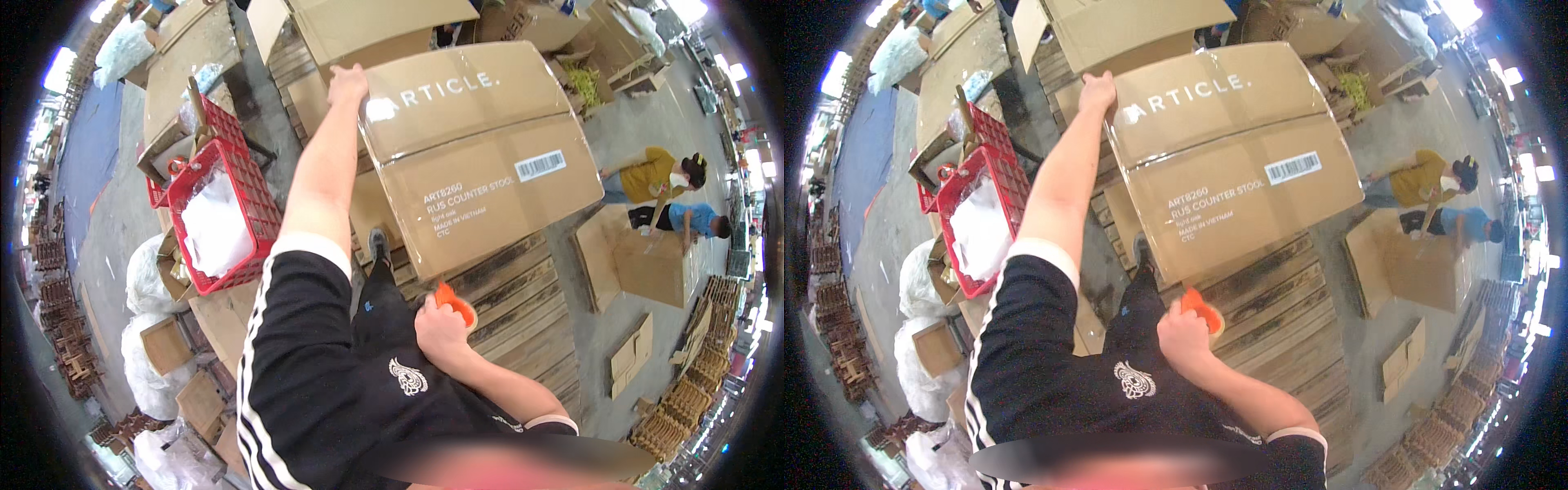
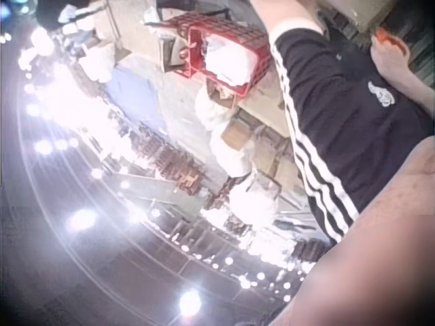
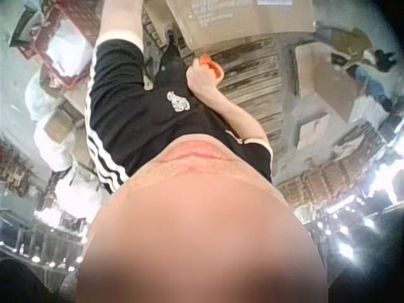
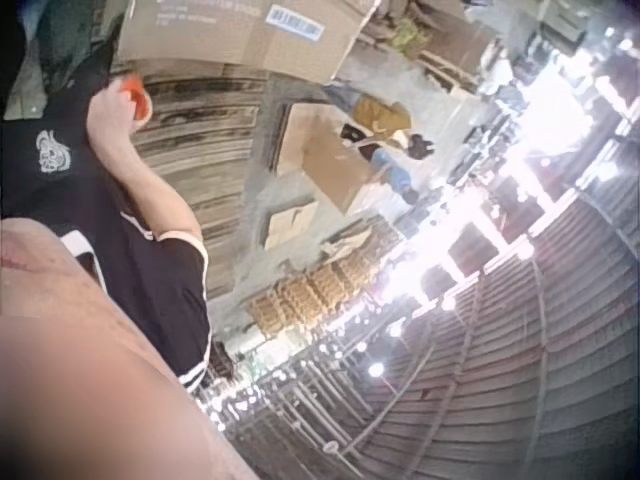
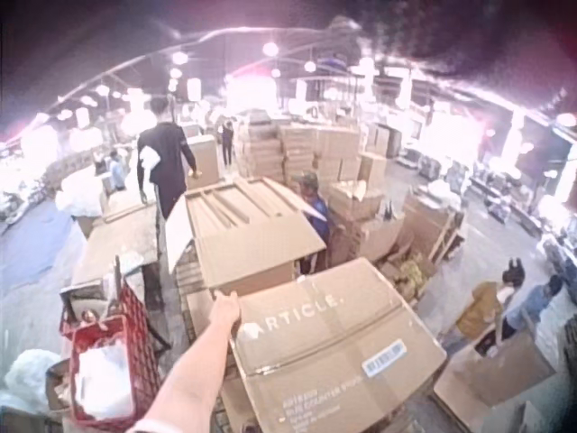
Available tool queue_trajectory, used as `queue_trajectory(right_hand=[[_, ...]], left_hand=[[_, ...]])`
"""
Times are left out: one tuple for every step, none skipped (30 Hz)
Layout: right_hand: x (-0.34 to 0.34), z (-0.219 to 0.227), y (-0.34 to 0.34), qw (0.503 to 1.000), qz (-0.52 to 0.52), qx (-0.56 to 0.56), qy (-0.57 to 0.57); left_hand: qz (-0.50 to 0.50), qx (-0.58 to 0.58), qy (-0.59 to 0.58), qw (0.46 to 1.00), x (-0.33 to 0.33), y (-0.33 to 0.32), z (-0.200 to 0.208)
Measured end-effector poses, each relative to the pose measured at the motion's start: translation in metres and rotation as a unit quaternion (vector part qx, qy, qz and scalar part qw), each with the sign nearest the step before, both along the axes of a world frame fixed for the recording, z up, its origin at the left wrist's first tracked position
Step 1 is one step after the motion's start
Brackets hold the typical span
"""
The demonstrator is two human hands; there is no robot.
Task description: The person assembles and seals cardboard boxes using a handheld tape dispenser. They fold the flaps, apply tape to close the seams, and place the finished boxes on a wooden pallet. The person also handles flat cardboard pieces and inserts them into other boxes.
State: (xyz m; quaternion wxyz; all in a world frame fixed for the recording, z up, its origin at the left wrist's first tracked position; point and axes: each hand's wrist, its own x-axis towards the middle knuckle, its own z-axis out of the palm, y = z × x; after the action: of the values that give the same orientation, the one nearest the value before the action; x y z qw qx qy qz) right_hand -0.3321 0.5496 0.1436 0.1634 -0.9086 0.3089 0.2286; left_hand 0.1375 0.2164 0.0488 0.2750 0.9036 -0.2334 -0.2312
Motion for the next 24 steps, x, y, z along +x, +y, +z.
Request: queue_trajectory(right_hand=[[0.001, -0.012, -0.005, 0.998, 0.001, 0.06, 0.035], [-0.004, -0.023, -0.008, 0.995, -0.016, 0.085, 0.045], [-0.014, -0.034, -0.01, 0.995, -0.032, 0.084, 0.033], [-0.029, -0.048, -0.015, 0.994, -0.045, 0.09, 0.045], [-0.049, -0.062, -0.019, 0.993, -0.094, 0.069, 0.006], [-0.074, -0.078, -0.023, 0.988, -0.141, 0.056, -0.01], [-0.1, -0.093, -0.025, 0.981, -0.189, 0.046, -0.027], [-0.129, -0.11, -0.025, 0.965, -0.258, 0.035, -0.033], [-0.16, -0.125, -0.023, 0.933, -0.356, 0.051, 0.003], [-0.193, -0.139, -0.02, 0.916, -0.397, 0.062, 0.015], [-0.223, -0.154, -0.012, 0.892, -0.446, 0.058, 0.037], [-0.255, -0.165, -0.003, 0.897, -0.433, 0.073, 0.057], [-0.283, -0.176, 0.01, 0.892, -0.429, 0.079, 0.12], [-0.312, -0.183, 0.024, 0.886, -0.426, 0.108, 0.149], [-0.338, -0.189, 0.042, 0.869, -0.431, 0.13, 0.206], [-0.362, -0.192, 0.066, 0.888, -0.396, 0.133, 0.193], [-0.384, -0.192, 0.091, 0.899, -0.365, 0.125, 0.21], [-0.403, -0.191, 0.116, 0.913, -0.341, 0.127, 0.186], [-0.416, -0.194, 0.136, 0.918, -0.33, 0.135, 0.176], [-0.427, -0.195, 0.156, 0.92, -0.325, 0.144, 0.164], [-0.436, -0.199, 0.172, 0.918, -0.329, 0.161, 0.155], [-0.443, -0.202, 0.185, 0.914, -0.337, 0.176, 0.145], [-0.448, -0.208, 0.195, 0.909, -0.347, 0.19, 0.134], [-0.452, -0.215, 0.201, 0.903, -0.359, 0.202, 0.126]], left_hand=[[0.016, -0.042, 0.047, 0.998, 0.0, -0.001, -0.005], [0.056, -0.094, 0.05, 0.993, 0.002, -0.003, -0.008], [0.096, -0.131, 0.092, 0.982, -0.001, 0.0, -0.012], [0.102, -0.176, 0.091, 0.975, -0.002, 0.001, -0.012], [0.099, -0.2, 0.102, 0.969, -0.008, 0.008, -0.014], [0.098, -0.222, 0.111, 0.964, -0.013, 0.015, -0.015], [0.11, -0.225, 0.116, 0.961, -0.024, 0.023, -0.016], [0.123, -0.226, 0.121, 0.959, -0.037, 0.034, -0.018], [0.135, -0.227, 0.125, 0.956, -0.05, 0.046, -0.019], [0.121, -0.232, 0.102, 0.96, -0.066, 0.058, -0.02], [0.105, -0.236, 0.077, 0.963, -0.084, 0.07, -0.021], [0.089, -0.23, 0.062, 0.967, -0.101, 0.084, -0.021], [0.079, -0.246, 0.057, 0.964, -0.121, 0.101, -0.022], [0.074, -0.253, 0.067, 0.962, -0.146, 0.118, -0.023], [0.059, -0.259, 0.067, 0.962, -0.17, 0.137, -0.022], [0.05, -0.26, 0.08, 0.961, -0.196, 0.158, -0.021], [0.041, -0.273, 0.059, 0.959, -0.224, 0.181, -0.019], [0.03, -0.274, 0.051, 0.96, -0.253, 0.205, -0.017], [0.023, -0.295, 0.084, 0.951, -0.281, 0.23, -0.015], [0.013, -0.309, 0.12, 0.943, -0.309, 0.255, -0.014], [0.004, -0.321, 0.158, 0.934, -0.338, 0.279, -0.015], [0.008, -0.333, 0.166, 0.928, -0.365, 0.301, -0.02], [0.012, -0.348, 0.173, 0.921, -0.393, 0.32, -0.027], [0.001, -0.393, 0.154, 0.907, -0.416, 0.339, -0.039]])
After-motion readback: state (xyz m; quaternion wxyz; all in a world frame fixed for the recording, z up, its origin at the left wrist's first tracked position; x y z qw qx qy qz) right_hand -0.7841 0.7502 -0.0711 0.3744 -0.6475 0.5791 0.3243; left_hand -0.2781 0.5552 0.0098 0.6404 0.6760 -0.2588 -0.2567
